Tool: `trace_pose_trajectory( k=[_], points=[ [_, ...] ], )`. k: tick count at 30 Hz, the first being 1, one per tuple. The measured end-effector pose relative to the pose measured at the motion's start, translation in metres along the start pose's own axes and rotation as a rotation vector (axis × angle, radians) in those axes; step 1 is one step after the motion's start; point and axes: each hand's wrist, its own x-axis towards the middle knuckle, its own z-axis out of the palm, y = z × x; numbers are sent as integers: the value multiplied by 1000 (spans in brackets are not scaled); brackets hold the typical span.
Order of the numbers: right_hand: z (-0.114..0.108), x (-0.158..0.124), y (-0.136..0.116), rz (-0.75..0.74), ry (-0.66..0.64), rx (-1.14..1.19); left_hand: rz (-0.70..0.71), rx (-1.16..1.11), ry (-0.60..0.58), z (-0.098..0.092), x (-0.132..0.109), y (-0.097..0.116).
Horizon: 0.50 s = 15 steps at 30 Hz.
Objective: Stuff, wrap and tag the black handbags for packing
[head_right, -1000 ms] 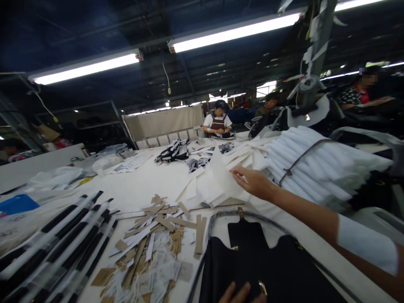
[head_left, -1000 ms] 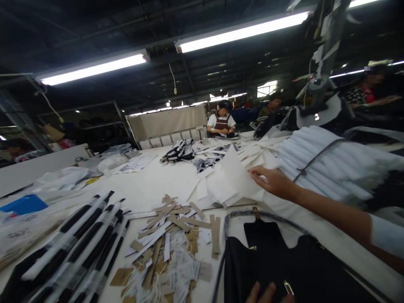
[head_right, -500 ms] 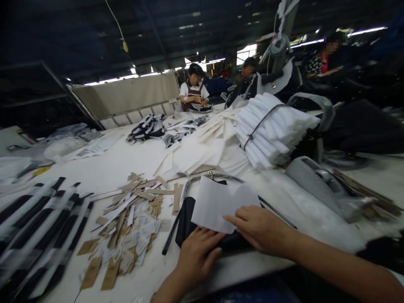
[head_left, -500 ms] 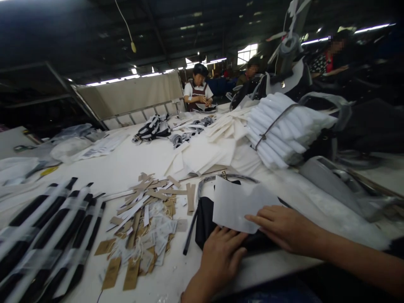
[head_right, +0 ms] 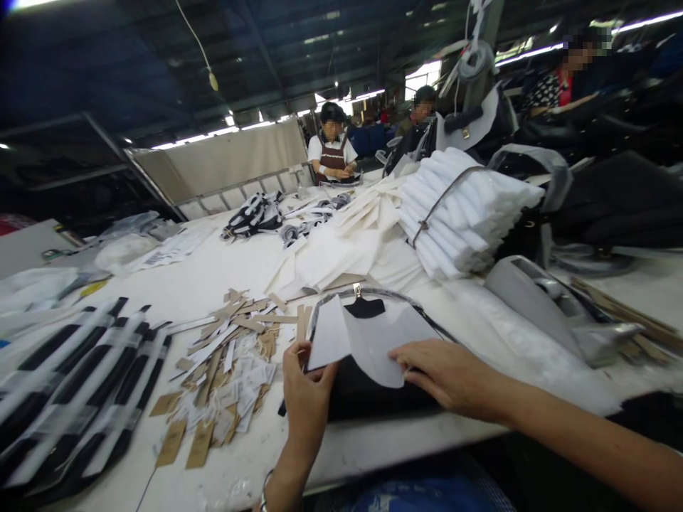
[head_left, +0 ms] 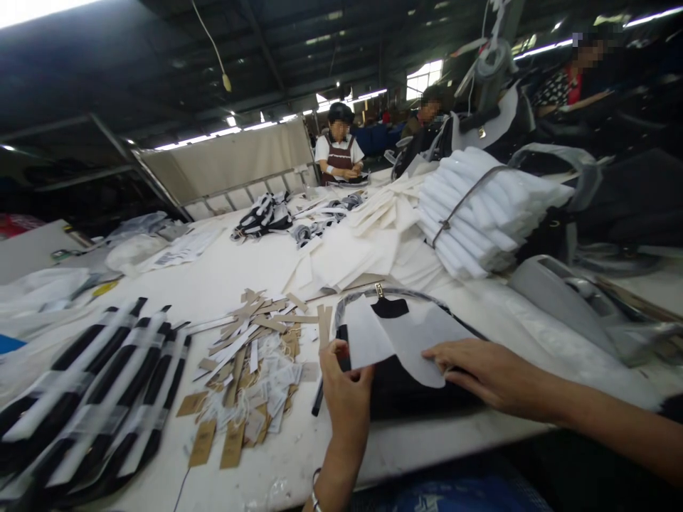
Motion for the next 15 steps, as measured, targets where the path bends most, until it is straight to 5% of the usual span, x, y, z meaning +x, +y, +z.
trace_pose_trajectory(
  k=[6, 11, 15],
  points=[
    [-5, 4, -8, -145, -90, -128, 553, 316, -13, 3, 2, 8],
    [-2, 15, -12, -92, -58, -242, 927, 433, -325, -8, 16, 3],
    [6, 19, -5, -115, 7, -356, 943, 497, -558, -26, 27, -7]
  ],
)
